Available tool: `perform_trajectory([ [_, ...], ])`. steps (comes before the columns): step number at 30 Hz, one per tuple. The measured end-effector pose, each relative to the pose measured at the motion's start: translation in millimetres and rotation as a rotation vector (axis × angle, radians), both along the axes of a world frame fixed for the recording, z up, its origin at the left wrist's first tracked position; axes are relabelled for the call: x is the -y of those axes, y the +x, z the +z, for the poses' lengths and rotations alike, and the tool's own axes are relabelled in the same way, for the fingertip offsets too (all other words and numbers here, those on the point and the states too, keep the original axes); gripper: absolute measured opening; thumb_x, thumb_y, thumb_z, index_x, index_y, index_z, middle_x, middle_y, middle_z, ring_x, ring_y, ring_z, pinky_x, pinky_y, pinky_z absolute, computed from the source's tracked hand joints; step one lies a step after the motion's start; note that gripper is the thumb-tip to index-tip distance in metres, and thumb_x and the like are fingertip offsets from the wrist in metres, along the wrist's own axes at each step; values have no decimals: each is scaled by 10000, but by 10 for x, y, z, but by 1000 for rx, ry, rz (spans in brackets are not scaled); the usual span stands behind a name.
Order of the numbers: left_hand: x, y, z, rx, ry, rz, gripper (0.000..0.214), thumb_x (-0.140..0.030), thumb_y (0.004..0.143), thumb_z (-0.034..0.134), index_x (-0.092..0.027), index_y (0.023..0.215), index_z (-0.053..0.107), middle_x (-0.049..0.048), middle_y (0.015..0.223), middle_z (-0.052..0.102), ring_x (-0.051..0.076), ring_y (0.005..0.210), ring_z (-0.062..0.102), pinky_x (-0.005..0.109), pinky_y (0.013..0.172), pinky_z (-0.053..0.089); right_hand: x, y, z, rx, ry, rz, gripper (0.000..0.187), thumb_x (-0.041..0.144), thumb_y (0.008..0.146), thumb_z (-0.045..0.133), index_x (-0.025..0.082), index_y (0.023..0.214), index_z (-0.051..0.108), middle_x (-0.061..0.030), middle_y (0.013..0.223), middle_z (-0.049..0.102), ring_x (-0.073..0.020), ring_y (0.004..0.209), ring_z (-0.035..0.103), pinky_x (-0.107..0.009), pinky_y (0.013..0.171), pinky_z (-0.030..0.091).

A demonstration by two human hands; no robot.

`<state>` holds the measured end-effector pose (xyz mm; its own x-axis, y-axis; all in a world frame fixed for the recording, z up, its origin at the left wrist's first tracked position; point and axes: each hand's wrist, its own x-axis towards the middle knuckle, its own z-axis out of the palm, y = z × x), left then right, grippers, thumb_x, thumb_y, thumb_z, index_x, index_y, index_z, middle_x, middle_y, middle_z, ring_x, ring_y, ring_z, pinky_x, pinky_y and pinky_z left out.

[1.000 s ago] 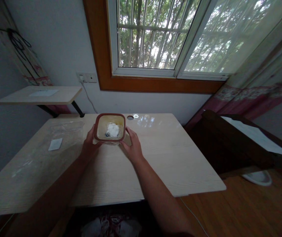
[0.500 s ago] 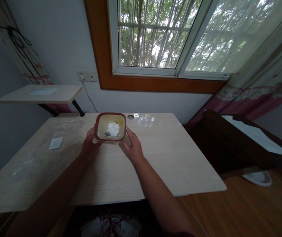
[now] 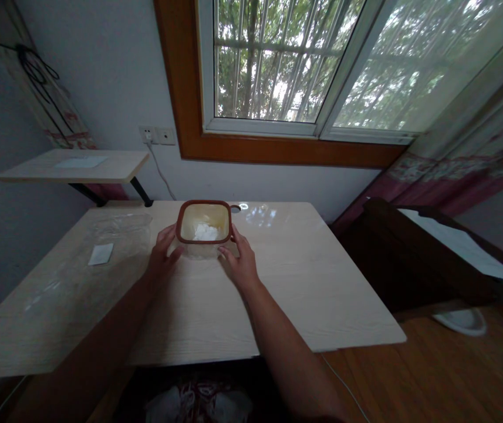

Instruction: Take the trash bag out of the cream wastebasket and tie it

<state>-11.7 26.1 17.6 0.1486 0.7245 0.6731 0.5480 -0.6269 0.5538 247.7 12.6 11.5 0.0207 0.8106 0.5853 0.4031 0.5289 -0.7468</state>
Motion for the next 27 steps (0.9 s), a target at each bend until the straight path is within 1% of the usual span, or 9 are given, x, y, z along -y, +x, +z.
perform_trajectory([
  [7,1,10,-18,-14,-39,-4,541,-476,995,460,-201,1460,484,150,1439,534,276,1370,475,493,1152,412,-11,-12,8,-26,-2,29,689,380,917,659,308,1547,390,-100,1441,576,-270,1249,596,-457,1056,512],
  [12,17,27,-5,-19,-84,3,487,-449,997,463,-196,1408,527,150,1400,554,266,1340,501,484,1135,434,-20,-10,-7,-22,-39,9,667,378,915,653,305,1535,416,-105,1405,600,-269,1180,634,-462,1019,539],
  [16,-26,34,-62,-40,-74,27,441,-447,969,522,-206,1334,576,141,1331,602,275,1290,537,484,1096,466,-36,-6,-30,-15,-42,10,635,379,913,656,308,1512,456,-97,1386,614,-268,1159,645,-461,1005,548],
  [22,-103,16,-152,-74,-46,56,366,-448,919,608,-245,1224,617,111,1198,664,282,1195,580,482,1009,508,-72,-9,-76,18,-59,28,631,372,908,659,309,1505,468,-96,1383,619,-271,1163,641,-466,1007,549],
  [27,-111,-19,-162,-93,-27,117,399,-473,887,654,-215,1189,619,119,1167,674,295,1129,579,490,978,497,-89,-5,-109,35,-93,69,610,360,919,650,292,1500,475,-109,1378,615,-264,1161,643,-468,1020,542],
])
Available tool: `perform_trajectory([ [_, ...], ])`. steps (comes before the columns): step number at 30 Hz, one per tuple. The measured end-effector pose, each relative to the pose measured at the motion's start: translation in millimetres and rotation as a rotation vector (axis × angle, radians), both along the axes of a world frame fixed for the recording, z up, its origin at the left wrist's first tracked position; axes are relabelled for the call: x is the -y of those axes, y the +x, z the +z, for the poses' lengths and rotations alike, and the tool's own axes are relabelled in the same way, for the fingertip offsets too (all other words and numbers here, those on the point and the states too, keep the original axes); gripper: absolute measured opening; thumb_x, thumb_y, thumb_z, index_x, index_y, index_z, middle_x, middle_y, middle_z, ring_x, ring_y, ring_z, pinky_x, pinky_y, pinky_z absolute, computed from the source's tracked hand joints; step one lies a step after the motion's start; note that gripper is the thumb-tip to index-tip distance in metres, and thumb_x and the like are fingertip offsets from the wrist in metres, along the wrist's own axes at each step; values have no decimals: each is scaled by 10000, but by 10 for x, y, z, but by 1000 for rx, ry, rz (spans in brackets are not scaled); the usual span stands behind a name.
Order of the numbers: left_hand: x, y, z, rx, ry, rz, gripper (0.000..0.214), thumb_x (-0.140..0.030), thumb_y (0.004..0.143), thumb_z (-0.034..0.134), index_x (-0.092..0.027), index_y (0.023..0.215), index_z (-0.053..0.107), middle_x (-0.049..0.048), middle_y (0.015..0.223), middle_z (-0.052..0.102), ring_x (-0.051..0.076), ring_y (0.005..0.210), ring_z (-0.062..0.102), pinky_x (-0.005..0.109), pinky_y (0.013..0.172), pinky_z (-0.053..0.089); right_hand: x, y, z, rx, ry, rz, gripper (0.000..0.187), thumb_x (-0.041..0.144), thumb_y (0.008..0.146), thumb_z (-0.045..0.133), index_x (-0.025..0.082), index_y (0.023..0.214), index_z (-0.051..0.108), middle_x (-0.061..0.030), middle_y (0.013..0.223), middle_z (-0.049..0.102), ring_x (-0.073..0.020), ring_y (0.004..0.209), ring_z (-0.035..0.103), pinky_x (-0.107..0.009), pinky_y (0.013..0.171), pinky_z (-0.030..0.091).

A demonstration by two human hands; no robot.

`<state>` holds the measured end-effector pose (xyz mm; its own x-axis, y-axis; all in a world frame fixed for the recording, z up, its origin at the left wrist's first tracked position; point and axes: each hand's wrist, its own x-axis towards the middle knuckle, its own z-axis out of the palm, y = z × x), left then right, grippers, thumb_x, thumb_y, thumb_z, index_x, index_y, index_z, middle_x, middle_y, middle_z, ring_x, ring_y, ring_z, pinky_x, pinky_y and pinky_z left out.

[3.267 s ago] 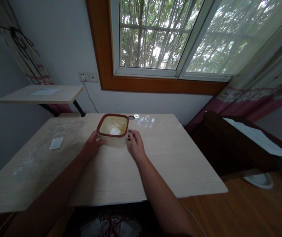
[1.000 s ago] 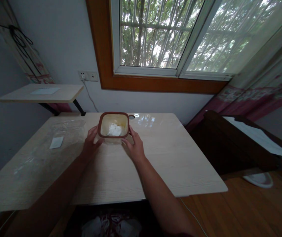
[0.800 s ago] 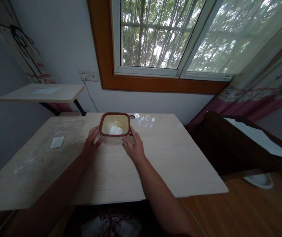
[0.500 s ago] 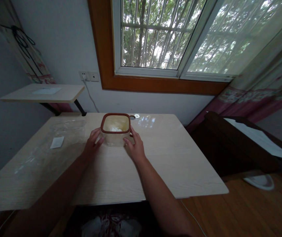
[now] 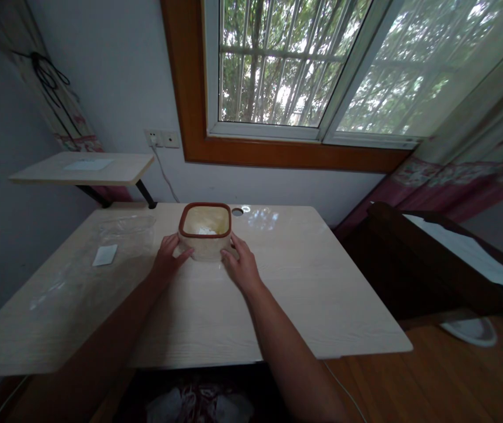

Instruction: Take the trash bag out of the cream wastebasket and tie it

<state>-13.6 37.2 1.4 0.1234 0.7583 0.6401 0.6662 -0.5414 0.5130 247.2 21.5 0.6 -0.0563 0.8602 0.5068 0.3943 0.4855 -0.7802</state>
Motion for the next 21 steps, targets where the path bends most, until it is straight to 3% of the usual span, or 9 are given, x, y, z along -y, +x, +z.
perform_trajectory([
  [7,-23,1,-13,41,22,68,408,-482,838,705,-203,1126,629,105,1100,654,268,1011,581,443,895,517,2,12,16,8,78,-9,556,354,921,652,292,1458,524,-105,1373,608,-258,1237,584,-461,1008,552],
  [16,-18,-12,-1,57,-1,39,362,-448,830,718,-209,1083,620,91,1066,644,250,983,581,433,876,534,-1,22,1,-18,76,-26,515,375,908,675,274,1404,577,-114,1345,616,-261,1217,592,-462,992,562],
  [21,-21,-10,-1,115,1,15,371,-451,812,737,-207,1065,619,95,1055,637,251,999,584,428,841,573,47,44,102,-36,65,-10,520,363,908,662,291,1414,565,-101,1353,610,-267,1234,573,-466,978,563],
])
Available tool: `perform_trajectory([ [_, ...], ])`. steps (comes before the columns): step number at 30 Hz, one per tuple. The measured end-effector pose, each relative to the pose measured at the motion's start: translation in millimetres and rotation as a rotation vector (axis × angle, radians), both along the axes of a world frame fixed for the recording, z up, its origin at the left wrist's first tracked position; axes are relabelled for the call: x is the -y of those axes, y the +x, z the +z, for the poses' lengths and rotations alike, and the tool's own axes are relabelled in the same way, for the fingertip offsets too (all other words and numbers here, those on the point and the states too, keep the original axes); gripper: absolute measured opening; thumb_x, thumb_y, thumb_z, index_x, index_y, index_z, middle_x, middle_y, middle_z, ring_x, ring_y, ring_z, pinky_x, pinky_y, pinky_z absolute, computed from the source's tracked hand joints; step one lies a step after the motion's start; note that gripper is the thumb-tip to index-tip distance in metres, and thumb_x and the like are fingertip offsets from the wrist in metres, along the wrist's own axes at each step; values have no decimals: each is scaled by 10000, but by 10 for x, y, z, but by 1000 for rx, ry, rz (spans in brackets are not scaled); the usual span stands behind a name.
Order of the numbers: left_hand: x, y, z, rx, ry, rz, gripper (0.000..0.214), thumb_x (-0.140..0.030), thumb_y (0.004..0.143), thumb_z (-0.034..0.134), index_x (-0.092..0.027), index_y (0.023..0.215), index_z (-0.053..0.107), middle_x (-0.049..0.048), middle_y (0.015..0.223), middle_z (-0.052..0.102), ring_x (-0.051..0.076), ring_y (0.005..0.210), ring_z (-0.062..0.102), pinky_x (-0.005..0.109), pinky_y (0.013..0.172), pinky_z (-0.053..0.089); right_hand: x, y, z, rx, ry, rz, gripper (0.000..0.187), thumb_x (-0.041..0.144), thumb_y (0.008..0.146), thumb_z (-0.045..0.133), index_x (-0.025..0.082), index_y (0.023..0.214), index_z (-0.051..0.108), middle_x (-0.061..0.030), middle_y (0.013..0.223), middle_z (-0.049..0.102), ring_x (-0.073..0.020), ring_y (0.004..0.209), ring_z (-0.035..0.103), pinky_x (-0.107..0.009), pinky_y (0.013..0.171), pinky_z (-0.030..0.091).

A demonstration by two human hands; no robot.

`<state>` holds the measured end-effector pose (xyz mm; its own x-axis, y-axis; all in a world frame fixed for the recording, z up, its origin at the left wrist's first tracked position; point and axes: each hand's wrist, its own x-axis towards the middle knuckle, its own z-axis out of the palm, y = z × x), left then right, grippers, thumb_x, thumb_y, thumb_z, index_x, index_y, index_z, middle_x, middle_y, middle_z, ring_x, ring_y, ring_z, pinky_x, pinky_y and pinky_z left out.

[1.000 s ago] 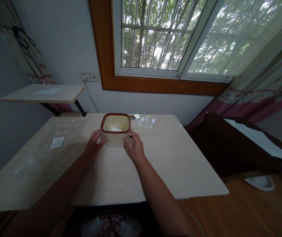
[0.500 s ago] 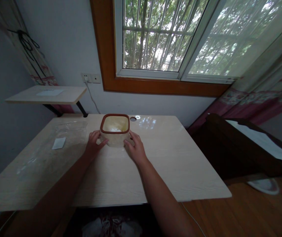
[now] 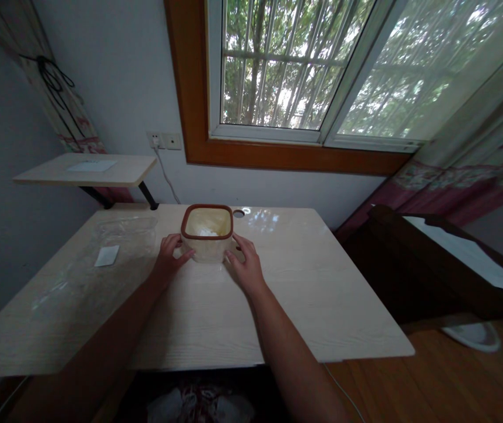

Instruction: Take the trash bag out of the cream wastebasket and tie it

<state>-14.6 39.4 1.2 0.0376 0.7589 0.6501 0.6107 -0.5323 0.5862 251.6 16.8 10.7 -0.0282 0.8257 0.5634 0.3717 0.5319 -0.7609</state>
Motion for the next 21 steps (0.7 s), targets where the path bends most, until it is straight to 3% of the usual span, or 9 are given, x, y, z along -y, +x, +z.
perform_trajectory([
  [6,22,8,6,143,-99,-106,378,-437,828,716,-197,1099,608,96,1147,586,205,1006,636,375,829,614,55,33,120,-44,20,-40,402,322,939,588,278,1337,623,-99,1313,629,-260,1207,581,-425,928,558],
  [12,13,5,4,248,-136,-133,395,-404,774,771,-201,1070,606,76,1127,574,177,921,645,353,787,619,53,31,163,-102,61,-175,253,314,963,571,241,1175,688,-89,1155,649,-223,1038,620,-387,843,534],
  [17,12,16,13,327,-180,-149,378,-368,747,795,-210,1043,620,67,1113,568,183,939,630,339,774,606,49,25,291,-58,188,-310,177,307,949,614,236,1081,708,-67,1029,652,-214,944,605,-400,830,513],
  [21,-9,9,-17,342,-208,-167,357,-366,754,790,-210,1026,620,66,1096,564,200,969,627,365,823,593,55,4,517,56,334,-324,118,282,940,642,257,1023,723,-56,964,658,-227,955,602,-424,860,494],
])
